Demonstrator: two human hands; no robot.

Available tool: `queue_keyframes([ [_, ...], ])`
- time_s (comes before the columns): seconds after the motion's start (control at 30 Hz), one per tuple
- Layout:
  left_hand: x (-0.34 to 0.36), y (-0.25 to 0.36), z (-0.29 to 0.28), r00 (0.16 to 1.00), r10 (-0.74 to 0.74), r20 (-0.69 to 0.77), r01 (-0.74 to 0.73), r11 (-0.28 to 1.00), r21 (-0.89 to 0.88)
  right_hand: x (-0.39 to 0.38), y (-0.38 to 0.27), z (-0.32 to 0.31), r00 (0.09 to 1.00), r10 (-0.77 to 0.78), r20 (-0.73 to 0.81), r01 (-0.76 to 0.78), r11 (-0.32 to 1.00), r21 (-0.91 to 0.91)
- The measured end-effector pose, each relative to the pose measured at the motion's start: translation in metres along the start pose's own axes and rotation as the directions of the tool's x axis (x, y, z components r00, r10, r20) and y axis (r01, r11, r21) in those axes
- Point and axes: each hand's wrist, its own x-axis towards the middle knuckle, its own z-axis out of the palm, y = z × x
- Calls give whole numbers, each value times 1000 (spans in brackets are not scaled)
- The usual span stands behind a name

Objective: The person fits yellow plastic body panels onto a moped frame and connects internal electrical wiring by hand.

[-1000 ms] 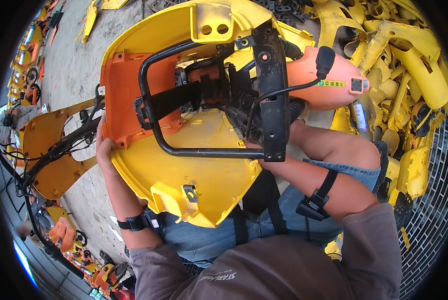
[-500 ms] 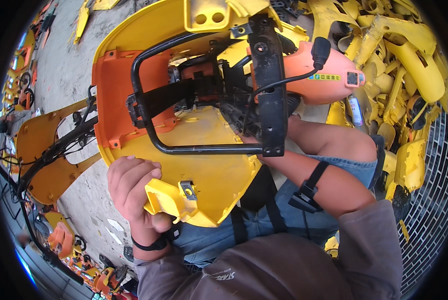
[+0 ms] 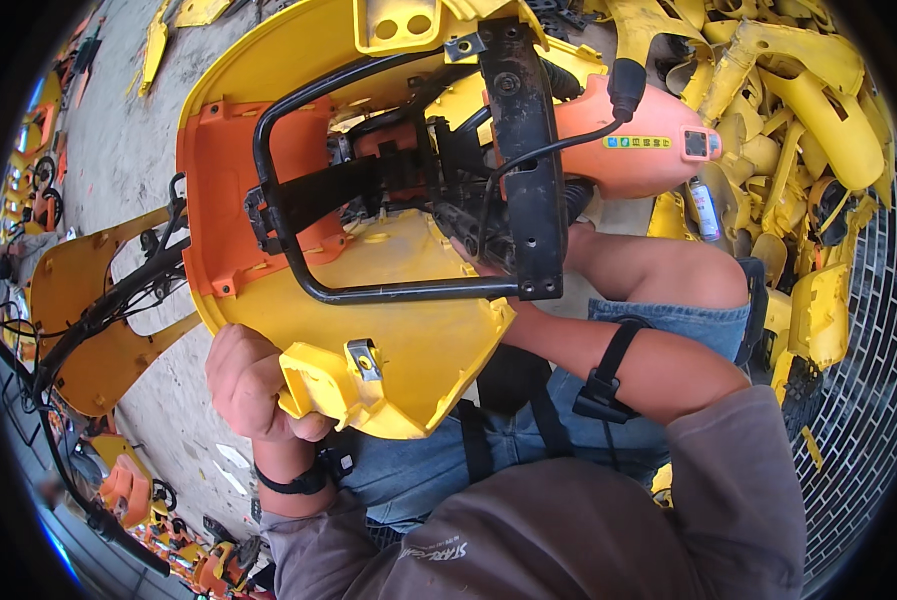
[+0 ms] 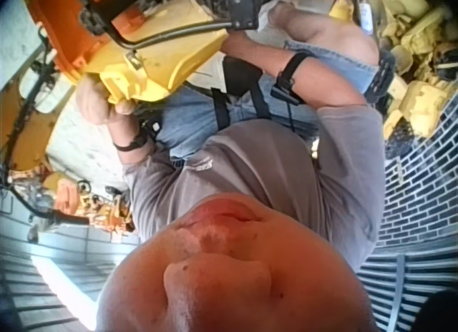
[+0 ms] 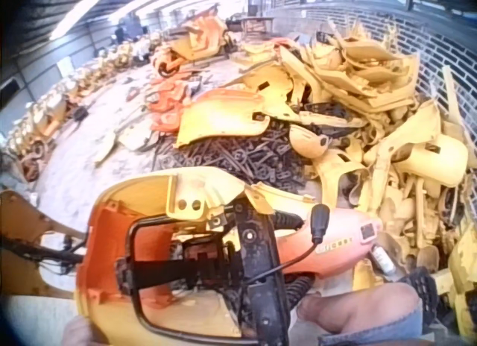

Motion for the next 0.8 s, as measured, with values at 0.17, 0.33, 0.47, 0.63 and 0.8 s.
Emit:
queue_keyframes([
  [0.17,-1,2,1,1000,-13,6,13,1000,21,-7,27,9,999,-31,14,31,999,-15],
  [0.33,-1,2,1,1000,-7,-2,7,1000,11,-9,73,15,998,-41,-56,16,919,-395],
  [0.47,3,3,-1,1000,-8,14,8,1000,17,-1,85,0,999,-42,-9,36,941,-337],
  [0.63,4,0,2,999,-14,-33,14,1000,-3,1,89,-7,997,-43,61,58,960,-274],
  [0.8,3,-2,4,997,-45,-62,42,998,-37,2,83,-15,991,-42,127,70,972,-226],
])
